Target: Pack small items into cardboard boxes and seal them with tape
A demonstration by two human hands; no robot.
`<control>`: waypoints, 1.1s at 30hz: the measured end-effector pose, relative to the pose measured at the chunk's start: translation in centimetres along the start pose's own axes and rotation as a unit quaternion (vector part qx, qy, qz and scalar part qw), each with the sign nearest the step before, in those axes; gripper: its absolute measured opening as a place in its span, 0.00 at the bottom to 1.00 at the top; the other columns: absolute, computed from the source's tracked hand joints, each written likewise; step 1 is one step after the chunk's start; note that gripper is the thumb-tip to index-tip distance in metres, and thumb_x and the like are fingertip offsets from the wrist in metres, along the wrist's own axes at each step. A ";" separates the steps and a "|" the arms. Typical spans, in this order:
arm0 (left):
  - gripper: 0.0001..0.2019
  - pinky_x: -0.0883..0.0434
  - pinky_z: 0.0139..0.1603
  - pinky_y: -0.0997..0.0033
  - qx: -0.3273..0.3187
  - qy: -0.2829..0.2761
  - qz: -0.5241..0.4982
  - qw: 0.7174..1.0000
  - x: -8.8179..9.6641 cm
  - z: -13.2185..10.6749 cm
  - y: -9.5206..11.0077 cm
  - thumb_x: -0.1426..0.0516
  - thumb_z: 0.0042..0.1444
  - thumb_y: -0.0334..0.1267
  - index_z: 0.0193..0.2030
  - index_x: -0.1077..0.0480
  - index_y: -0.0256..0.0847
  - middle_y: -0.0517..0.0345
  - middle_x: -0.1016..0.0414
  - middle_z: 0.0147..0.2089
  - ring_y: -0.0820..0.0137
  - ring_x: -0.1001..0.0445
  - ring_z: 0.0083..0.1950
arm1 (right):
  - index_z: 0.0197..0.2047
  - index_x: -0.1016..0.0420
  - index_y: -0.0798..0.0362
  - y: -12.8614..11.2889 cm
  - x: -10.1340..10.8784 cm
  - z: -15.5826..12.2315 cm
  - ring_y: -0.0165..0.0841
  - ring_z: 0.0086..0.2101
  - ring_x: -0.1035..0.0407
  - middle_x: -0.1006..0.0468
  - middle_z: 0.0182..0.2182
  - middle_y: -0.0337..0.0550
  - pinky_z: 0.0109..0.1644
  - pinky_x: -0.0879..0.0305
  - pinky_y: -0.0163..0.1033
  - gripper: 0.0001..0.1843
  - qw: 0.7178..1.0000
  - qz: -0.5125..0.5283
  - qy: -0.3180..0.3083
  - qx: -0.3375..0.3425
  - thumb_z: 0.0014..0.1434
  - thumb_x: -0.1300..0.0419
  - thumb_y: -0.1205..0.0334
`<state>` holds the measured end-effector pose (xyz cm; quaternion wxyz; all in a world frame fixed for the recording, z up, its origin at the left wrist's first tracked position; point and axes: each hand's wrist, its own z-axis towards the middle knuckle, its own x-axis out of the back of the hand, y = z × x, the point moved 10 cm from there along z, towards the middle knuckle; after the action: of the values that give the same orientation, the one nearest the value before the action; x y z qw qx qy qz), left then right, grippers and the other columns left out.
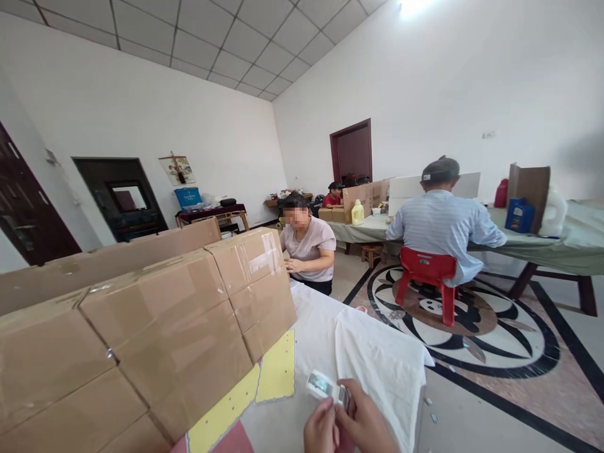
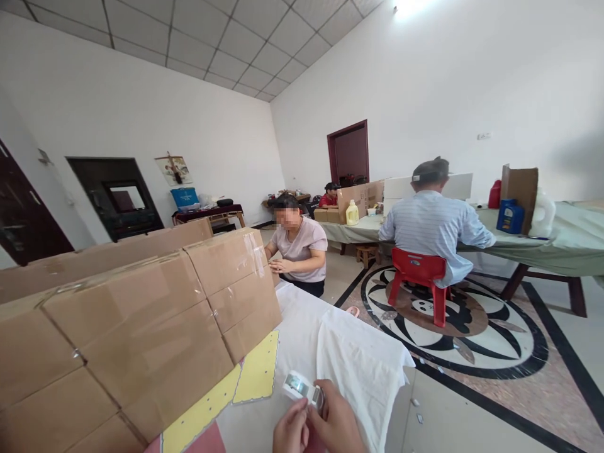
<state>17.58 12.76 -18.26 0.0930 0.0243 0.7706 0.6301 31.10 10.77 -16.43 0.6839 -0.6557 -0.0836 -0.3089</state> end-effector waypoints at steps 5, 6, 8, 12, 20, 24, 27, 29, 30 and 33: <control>0.20 0.54 0.16 0.82 0.165 -0.045 -0.301 0.938 -2.2 -2.6 -0.5 0.29 0.40 0.43 0.38 0.26 0.35 0.71 0.39 0.21 0.86 0.53 0.15 | 0.55 0.29 0.50 -0.3 0.1 -0.1 0.36 0.27 0.31 0.28 0.25 0.36 0.33 0.40 0.38 0.22 1.000 0.001 -0.014 0.003 0.63 0.44 0.49; 0.18 0.53 0.16 0.82 0.179 -0.041 -0.355 0.917 -2.5 -3.2 -0.2 0.29 0.42 0.39 0.37 0.27 0.35 0.70 0.37 0.23 0.87 0.53 0.16 | 0.55 0.29 0.51 -0.5 0.2 -0.1 0.36 0.27 0.31 0.28 0.25 0.36 0.33 0.40 0.38 0.22 1.000 0.002 -0.018 0.004 0.63 0.44 0.49; 0.10 0.50 0.17 0.83 0.192 -0.034 -0.427 0.883 -3.0 -3.9 0.5 0.33 0.51 0.32 0.38 0.28 0.33 0.67 0.33 0.28 0.89 0.51 0.18 | 0.56 0.30 0.51 -0.8 0.4 -0.2 0.36 0.28 0.31 0.27 0.26 0.37 0.33 0.39 0.39 0.23 1.000 0.004 -0.023 0.004 0.62 0.43 0.49; 0.09 0.47 0.18 0.84 0.196 -0.041 -0.479 0.854 -3.8 -4.0 1.2 0.46 0.63 0.27 0.48 0.28 0.30 0.65 0.32 0.32 0.88 0.50 0.18 | 0.57 0.30 0.53 -1.0 0.3 0.0 0.35 0.28 0.31 0.26 0.28 0.39 0.34 0.40 0.38 0.24 0.999 0.008 -0.038 0.015 0.61 0.41 0.51; 0.09 0.47 0.16 0.82 0.201 -0.057 -0.501 0.840 -4.6 -2.8 0.8 0.49 0.66 0.25 0.47 0.29 0.31 0.68 0.37 0.28 0.87 0.48 0.17 | 0.56 0.29 0.50 -1.2 0.6 -0.1 0.31 0.29 0.31 0.23 0.36 0.39 0.33 0.40 0.35 0.22 0.999 0.007 -0.038 0.014 0.58 0.40 0.58; 0.10 0.47 0.15 0.82 0.216 -0.051 -0.519 0.825 -4.5 -2.7 0.5 0.52 0.70 0.28 0.48 0.30 0.30 0.70 0.41 0.25 0.86 0.46 0.16 | 0.56 0.29 0.49 -1.5 0.7 -0.3 0.31 0.29 0.30 0.22 0.41 0.40 0.33 0.39 0.36 0.21 0.999 -0.009 -0.035 0.016 0.59 0.41 0.58; 0.11 0.48 0.15 0.81 0.220 -0.043 -0.516 0.826 -4.4 -2.7 0.4 0.54 0.72 0.29 0.49 0.31 0.28 0.71 0.43 0.22 0.85 0.46 0.16 | 0.55 0.29 0.49 -1.8 0.7 -0.4 0.32 0.32 0.29 0.22 0.49 0.43 0.36 0.37 0.37 0.19 0.999 -0.007 -0.029 0.032 0.61 0.41 0.58; 0.12 0.49 0.15 0.81 0.221 -0.037 -0.515 0.827 -4.4 -2.8 0.5 0.54 0.72 0.29 0.48 0.31 0.28 0.72 0.44 0.21 0.85 0.47 0.15 | 0.55 0.29 0.49 -1.9 0.7 -0.4 0.32 0.34 0.28 0.23 0.52 0.42 0.37 0.36 0.37 0.18 0.999 -0.002 -0.026 0.040 0.61 0.41 0.58; 0.11 0.49 0.14 0.81 0.222 -0.034 -0.515 0.827 -4.4 -2.8 0.5 0.54 0.72 0.29 0.48 0.31 0.28 0.72 0.45 0.21 0.85 0.47 0.15 | 0.55 0.29 0.49 -2.0 0.8 -0.4 0.32 0.34 0.28 0.23 0.53 0.42 0.38 0.36 0.37 0.18 0.999 0.001 -0.024 0.043 0.61 0.41 0.58; 0.11 0.50 0.15 0.80 0.222 -0.029 -0.516 0.827 -4.4 -2.9 0.5 0.54 0.73 0.30 0.48 0.31 0.29 0.73 0.46 0.20 0.85 0.47 0.15 | 0.55 0.29 0.48 -2.2 0.8 -0.4 0.32 0.35 0.27 0.23 0.53 0.41 0.38 0.35 0.37 0.18 0.999 0.001 -0.022 0.048 0.61 0.40 0.59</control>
<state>21.33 9.37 -16.73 0.4189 -0.3386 0.7867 0.3016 30.51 10.28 -14.22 0.7130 -0.6285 -0.1129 -0.2895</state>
